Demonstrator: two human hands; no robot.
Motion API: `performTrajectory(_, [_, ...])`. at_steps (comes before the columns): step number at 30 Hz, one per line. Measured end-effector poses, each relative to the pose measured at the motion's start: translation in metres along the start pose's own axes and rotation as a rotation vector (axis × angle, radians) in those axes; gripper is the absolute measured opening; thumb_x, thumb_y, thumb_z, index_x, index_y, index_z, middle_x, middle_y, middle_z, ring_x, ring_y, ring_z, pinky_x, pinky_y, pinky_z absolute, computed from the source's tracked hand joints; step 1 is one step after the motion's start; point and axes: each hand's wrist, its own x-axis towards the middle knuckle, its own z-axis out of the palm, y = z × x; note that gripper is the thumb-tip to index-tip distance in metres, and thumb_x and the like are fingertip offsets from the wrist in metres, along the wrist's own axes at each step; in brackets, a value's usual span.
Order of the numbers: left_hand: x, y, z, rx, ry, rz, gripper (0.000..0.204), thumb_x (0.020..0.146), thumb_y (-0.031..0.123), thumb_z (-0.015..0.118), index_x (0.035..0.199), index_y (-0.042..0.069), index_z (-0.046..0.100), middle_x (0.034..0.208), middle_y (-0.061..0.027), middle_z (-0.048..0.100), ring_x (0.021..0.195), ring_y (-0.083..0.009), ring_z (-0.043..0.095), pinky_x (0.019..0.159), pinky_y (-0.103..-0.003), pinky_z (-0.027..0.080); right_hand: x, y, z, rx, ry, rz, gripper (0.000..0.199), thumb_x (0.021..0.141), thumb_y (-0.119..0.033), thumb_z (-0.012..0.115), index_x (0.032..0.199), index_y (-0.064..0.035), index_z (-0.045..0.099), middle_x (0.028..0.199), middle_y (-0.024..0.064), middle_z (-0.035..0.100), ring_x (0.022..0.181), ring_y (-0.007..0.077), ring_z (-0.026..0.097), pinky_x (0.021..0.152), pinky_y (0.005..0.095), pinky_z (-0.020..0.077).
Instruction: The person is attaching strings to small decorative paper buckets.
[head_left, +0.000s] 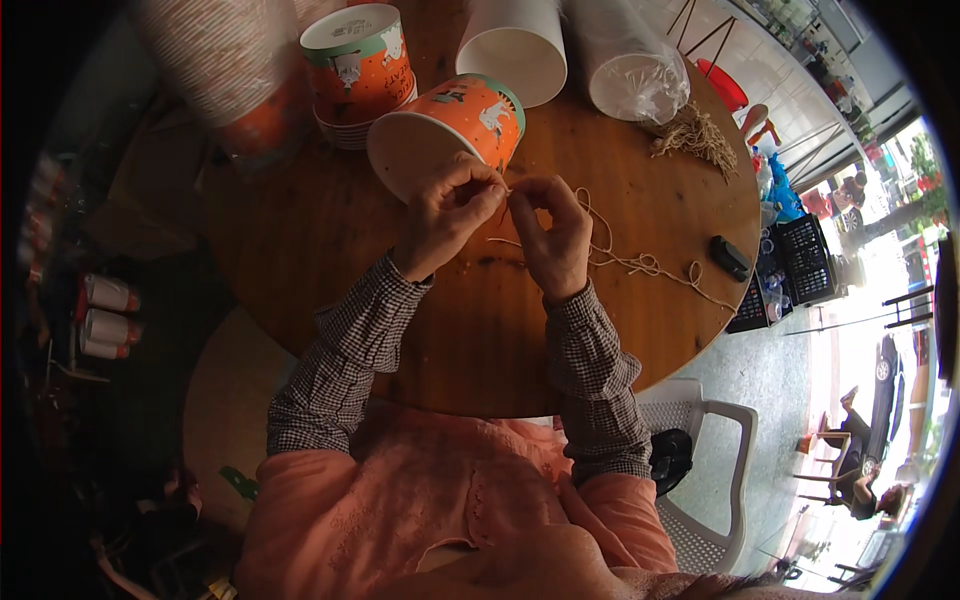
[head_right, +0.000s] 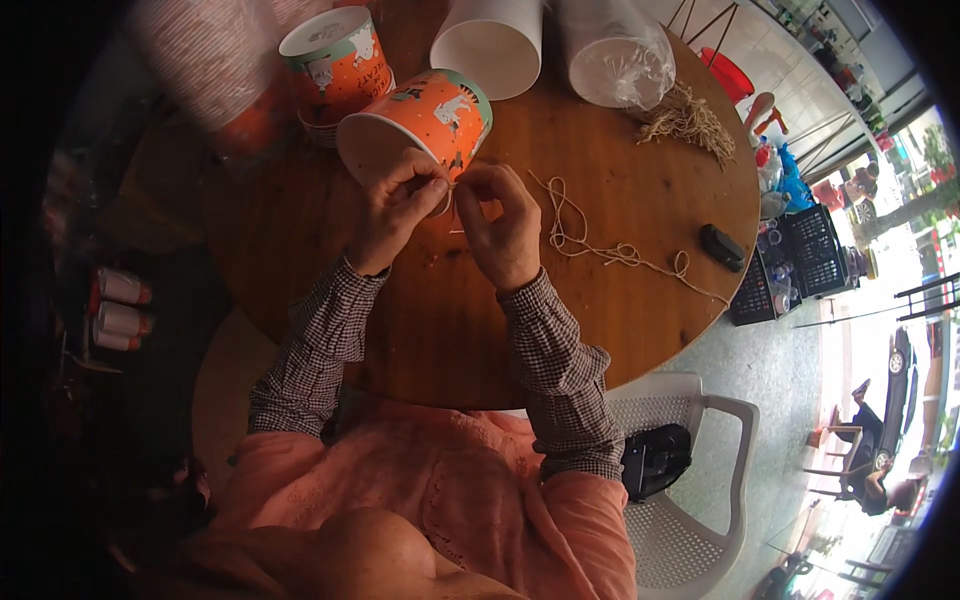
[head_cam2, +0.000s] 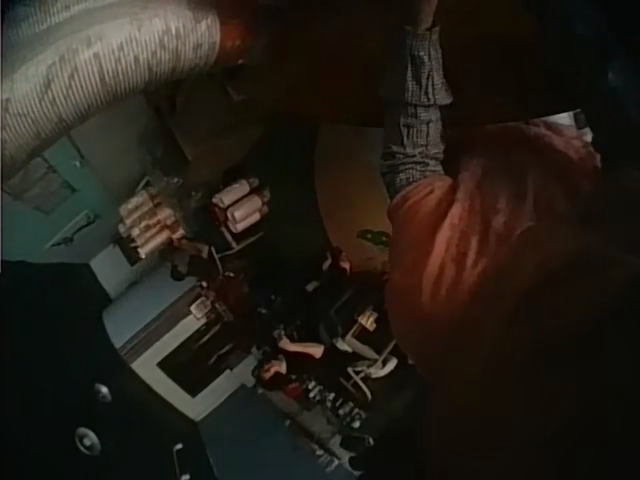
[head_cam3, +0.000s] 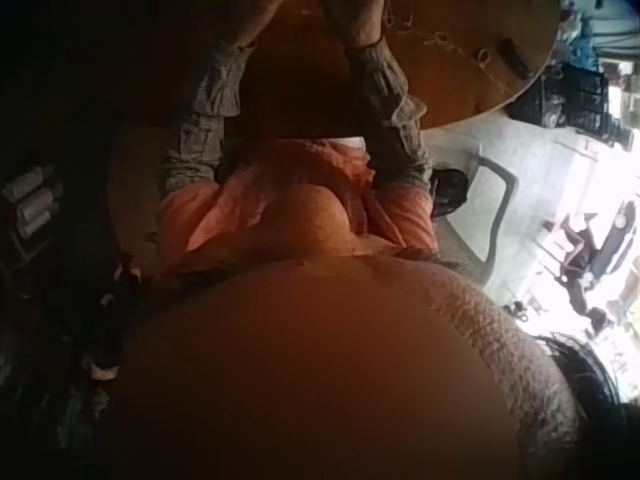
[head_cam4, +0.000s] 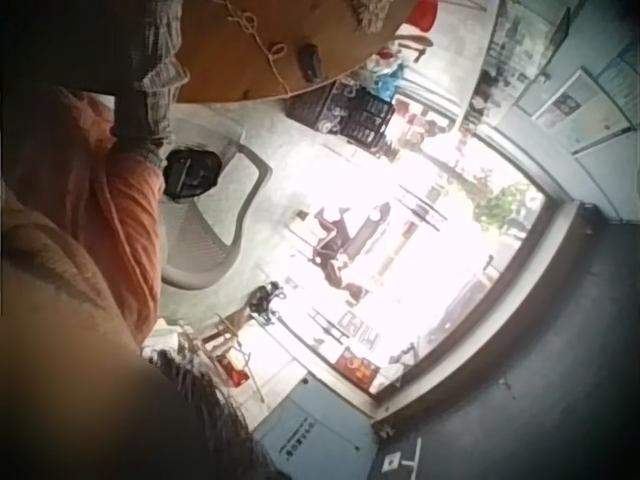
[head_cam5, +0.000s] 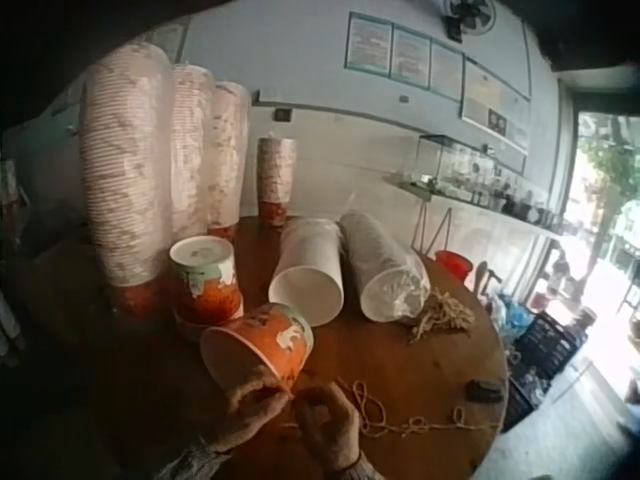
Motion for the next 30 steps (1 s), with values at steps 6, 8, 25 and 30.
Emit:
performTrajectory(6, [0.004, 0.012, -0.007, -0.128, -0.141, -0.187, 0.009, 0.091, 0.010, 0.060, 0.092, 0.002, 0.063, 0.079, 0.0028, 0.057, 0.070, -0.0049, 0.051, 0.065, -0.021, 0.044, 0.001, 0.008, 0.002, 0.067, 0.020, -0.019, 0.010, 0.082, 0.002, 0.064, 0.091, 0.0007, 0.061, 0.083, 0.0062, 0.063, 0.073, 0.0128, 0.060, 0.068, 0.0253, 0.0491])
performTrajectory(8, [0.005, 0.012, -0.008, -0.229, -0.187, -0.276, 0.012, 0.092, 0.012, 0.060, 0.094, 0.001, 0.064, 0.078, 0.0025, 0.057, 0.069, -0.0050, 0.051, 0.065, -0.021, 0.044, -0.001, 0.009, 0.003, 0.222, 0.003, 0.092, 0.007, 0.084, 0.001, 0.064, 0.090, 0.0007, 0.061, 0.083, 0.0045, 0.063, 0.072, 0.0106, 0.059, 0.067, 0.0238, 0.0489])
performTrajectory(25, [-0.003, 0.006, 0.008, -0.055, 0.101, -0.058, 0.016, 0.092, 0.013, 0.062, 0.098, -0.001, 0.064, 0.089, -0.0042, 0.065, 0.078, -0.0080, 0.063, 0.067, -0.021, 0.054, 0.001, 0.001, 0.000, 0.630, -0.088, 0.281, 0.014, 0.090, -0.004, 0.061, 0.102, 0.0037, 0.058, 0.092, 0.0080, 0.066, 0.081, 0.0120, 0.064, 0.073, 0.0244, 0.0536])
performTrajectory(30, [-0.003, 0.004, 0.011, 0.043, 0.100, 0.045, 0.013, 0.092, 0.010, 0.061, 0.095, -0.003, 0.063, 0.087, -0.0022, 0.061, 0.075, -0.0075, 0.060, 0.066, -0.021, 0.052, 0.000, 0.004, 0.000, 0.604, -0.053, 0.296, 0.012, 0.091, -0.003, 0.059, 0.099, 0.0058, 0.060, 0.089, 0.0089, 0.066, 0.080, 0.0143, 0.065, 0.072, 0.0271, 0.0556])
